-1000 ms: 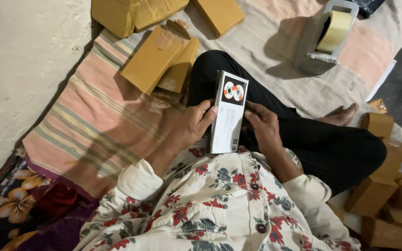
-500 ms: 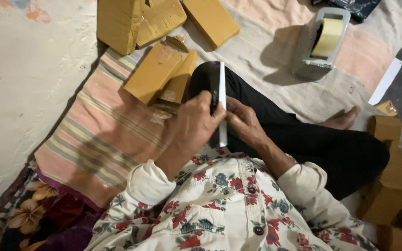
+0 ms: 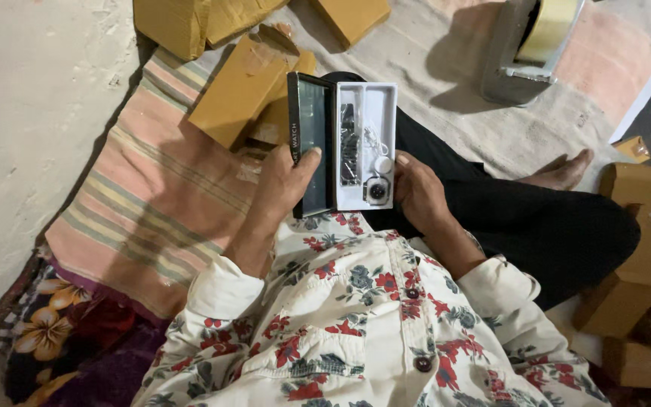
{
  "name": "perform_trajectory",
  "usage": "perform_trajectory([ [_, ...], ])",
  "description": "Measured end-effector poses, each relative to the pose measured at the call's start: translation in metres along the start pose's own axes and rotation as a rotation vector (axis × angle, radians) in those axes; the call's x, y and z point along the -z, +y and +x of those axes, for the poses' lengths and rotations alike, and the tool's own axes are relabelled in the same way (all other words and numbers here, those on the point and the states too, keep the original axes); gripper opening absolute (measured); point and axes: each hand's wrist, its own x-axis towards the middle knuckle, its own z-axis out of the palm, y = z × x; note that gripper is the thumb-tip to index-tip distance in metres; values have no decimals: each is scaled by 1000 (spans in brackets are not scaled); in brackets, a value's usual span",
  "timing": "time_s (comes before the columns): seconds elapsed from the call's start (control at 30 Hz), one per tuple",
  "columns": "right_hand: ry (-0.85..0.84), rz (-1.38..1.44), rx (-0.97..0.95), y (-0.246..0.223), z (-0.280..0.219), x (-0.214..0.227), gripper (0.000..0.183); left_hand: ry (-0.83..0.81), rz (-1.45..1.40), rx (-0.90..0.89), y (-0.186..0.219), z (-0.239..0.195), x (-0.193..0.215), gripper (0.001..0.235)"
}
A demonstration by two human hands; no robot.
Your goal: The person sits on the floor and packs smartwatch boxes into small cardboard shipping boxes. They fold the flaps of the shipping boxes and seal them using a tape dispenser.
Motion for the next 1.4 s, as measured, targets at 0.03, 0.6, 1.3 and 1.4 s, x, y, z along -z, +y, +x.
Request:
perform_trajectory([
  [0.03, -4, 57, -29, -1, 3, 0, 41, -23, -19, 31, -1, 3, 1, 39],
  [0.6, 176, 258, 399, -104, 34, 51, 13, 215, 262, -568, 62, 182, -73, 24],
  [1.3, 298, 159, 512, -101, 48, 9, 27, -287, -984, -276, 103, 142, -158, 42],
  [1.4, 783, -390, 508, -97, 20, -10, 41, -272, -1075, -251, 95, 150, -161, 41],
])
